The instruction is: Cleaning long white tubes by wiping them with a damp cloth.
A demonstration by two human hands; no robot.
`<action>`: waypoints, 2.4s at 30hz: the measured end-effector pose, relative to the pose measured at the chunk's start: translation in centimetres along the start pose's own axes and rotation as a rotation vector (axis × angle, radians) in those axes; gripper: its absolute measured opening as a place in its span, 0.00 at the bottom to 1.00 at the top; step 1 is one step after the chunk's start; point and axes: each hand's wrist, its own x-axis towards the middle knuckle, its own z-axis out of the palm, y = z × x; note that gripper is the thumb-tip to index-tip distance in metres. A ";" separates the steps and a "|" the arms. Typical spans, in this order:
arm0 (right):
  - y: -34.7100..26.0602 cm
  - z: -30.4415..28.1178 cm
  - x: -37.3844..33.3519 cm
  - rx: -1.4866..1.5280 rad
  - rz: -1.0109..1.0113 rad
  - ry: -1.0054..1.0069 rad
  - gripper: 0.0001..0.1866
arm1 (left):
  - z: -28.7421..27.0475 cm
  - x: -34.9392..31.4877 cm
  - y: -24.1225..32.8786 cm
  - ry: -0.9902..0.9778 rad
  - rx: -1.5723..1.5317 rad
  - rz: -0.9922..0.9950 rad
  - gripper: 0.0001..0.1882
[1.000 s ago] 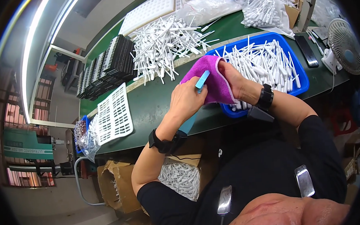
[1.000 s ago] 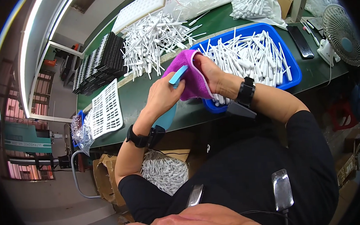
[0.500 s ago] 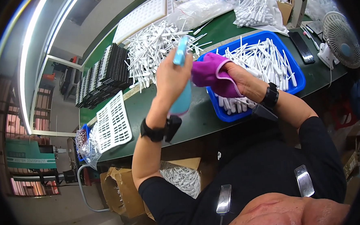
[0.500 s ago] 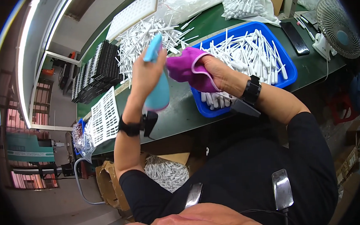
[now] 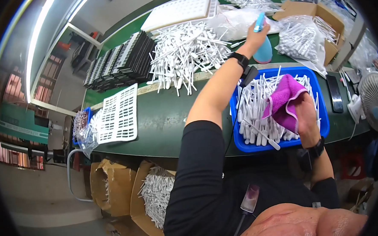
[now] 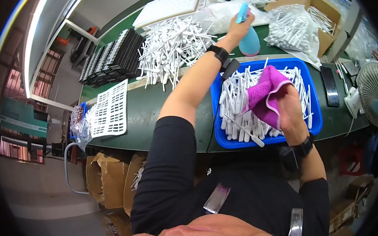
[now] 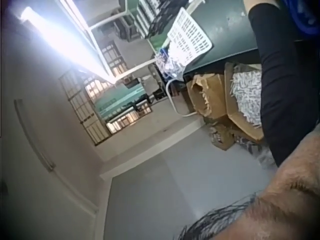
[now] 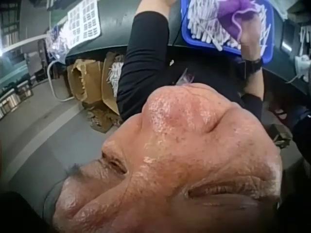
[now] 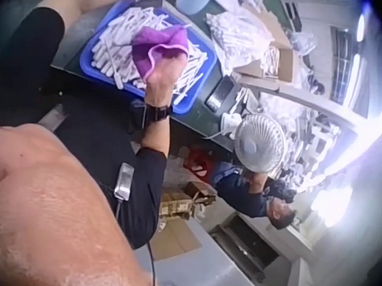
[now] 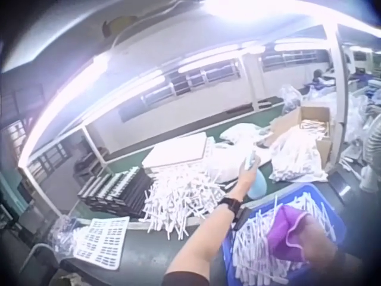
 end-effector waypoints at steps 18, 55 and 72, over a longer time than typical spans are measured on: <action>2.3 0.7 2.1 0.097 0.100 0.107 0.19 | -23.6 -15.0 5.1 0.099 1.705 -0.253 0.15; 2.5 -2.8 8.8 -0.056 0.157 0.202 0.17 | -16.5 -23.3 6.4 0.378 -0.579 -0.407 0.16; 3.1 -2.5 8.6 -0.069 0.149 0.186 0.18 | -15.3 -23.5 8.2 0.378 -0.545 -0.342 0.18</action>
